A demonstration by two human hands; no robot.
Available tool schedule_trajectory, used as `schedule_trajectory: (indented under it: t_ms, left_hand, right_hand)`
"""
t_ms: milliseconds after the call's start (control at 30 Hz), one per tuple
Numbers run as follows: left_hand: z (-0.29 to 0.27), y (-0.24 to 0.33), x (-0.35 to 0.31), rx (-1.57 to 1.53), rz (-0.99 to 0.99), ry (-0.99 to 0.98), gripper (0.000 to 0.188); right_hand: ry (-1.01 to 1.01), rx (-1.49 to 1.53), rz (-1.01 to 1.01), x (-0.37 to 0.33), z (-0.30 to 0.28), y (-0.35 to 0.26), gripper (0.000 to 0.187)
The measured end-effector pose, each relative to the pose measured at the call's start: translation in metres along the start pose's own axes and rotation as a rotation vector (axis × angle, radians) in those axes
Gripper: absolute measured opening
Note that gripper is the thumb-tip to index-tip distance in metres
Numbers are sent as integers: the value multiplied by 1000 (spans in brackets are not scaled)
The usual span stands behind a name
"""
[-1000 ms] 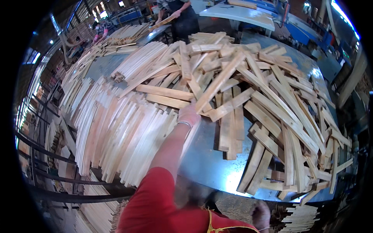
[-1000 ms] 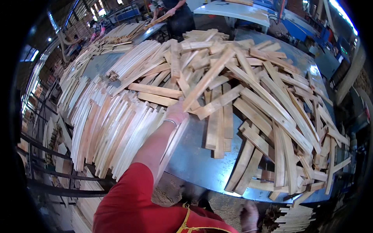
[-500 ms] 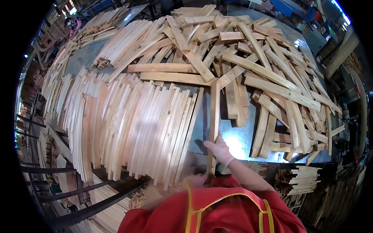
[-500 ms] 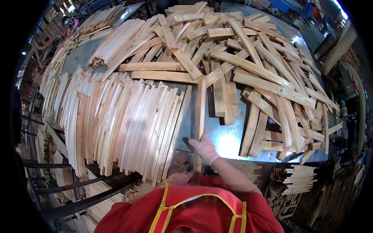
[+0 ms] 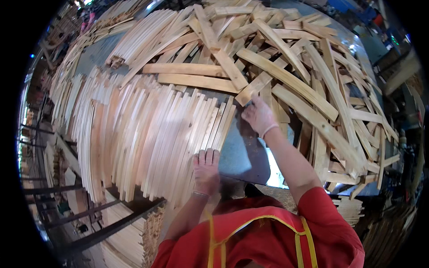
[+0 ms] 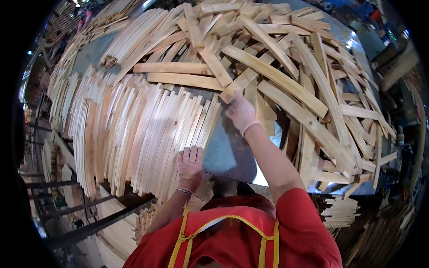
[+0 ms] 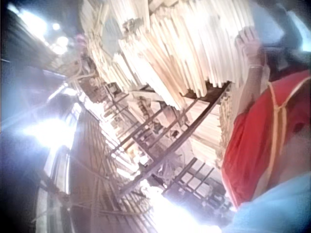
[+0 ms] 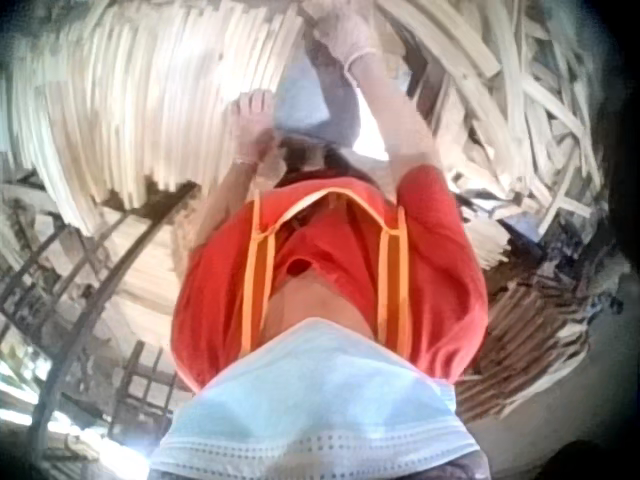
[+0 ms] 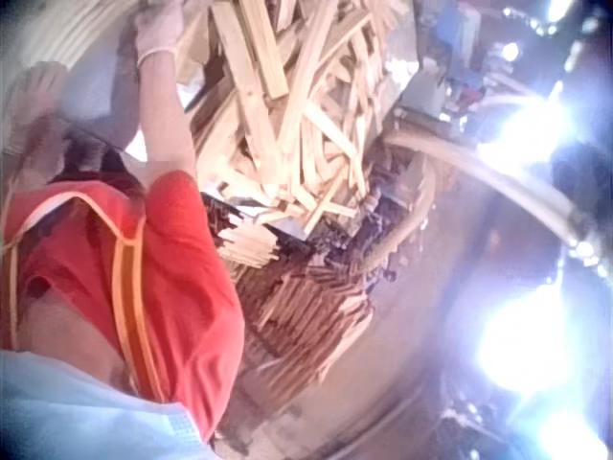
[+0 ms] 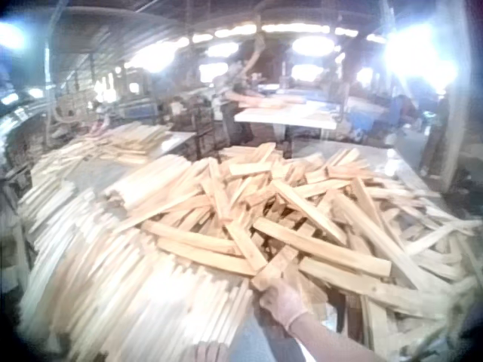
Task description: The person picks up thin wooden planks from a large pile on a metal table and stacks them into a neat, aligned pile. The person uses both hands to handle the planks, repeatedly picking them up and placing them in a growing stack. The person occasionally adjusts the alignment of the stack to ensure it remains straight.
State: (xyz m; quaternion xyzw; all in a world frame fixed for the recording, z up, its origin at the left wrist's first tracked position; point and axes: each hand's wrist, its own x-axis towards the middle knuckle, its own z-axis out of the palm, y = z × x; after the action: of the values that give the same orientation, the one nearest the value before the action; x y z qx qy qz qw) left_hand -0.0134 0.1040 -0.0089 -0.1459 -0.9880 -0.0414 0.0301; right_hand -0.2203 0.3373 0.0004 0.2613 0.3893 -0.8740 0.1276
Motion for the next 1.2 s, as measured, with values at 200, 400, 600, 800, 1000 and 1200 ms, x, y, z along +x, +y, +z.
schedule_trajectory:
  t_ms: [200,400,600,800,1000,1200]
  left_hand:
    - [-8,3,9,-86,-22,48,65]
    - [5,-4,-9,-85,-87,60,60]
    - [-17,-1,-3,-153,-72,-81,69]
    - [-31,7,1,-197,-35,-235,81]
    - [-23,13,-13,20,-11,-200,84]
    - [-29,24,4,96,15,-288,83]
  right_hand:
    - [1,118,-92,53,23,-51,31]
    - [-242,230,-165,-110,51,-112,28]
    - [-185,-1137,192,-246,-43,18,76]
    - [-250,-1545,66,-256,-59,153,78]
    - [-133,-1721,-675,-195,-16,53,41]
    - [477,-2147,-770,-106,-64,-83,61]
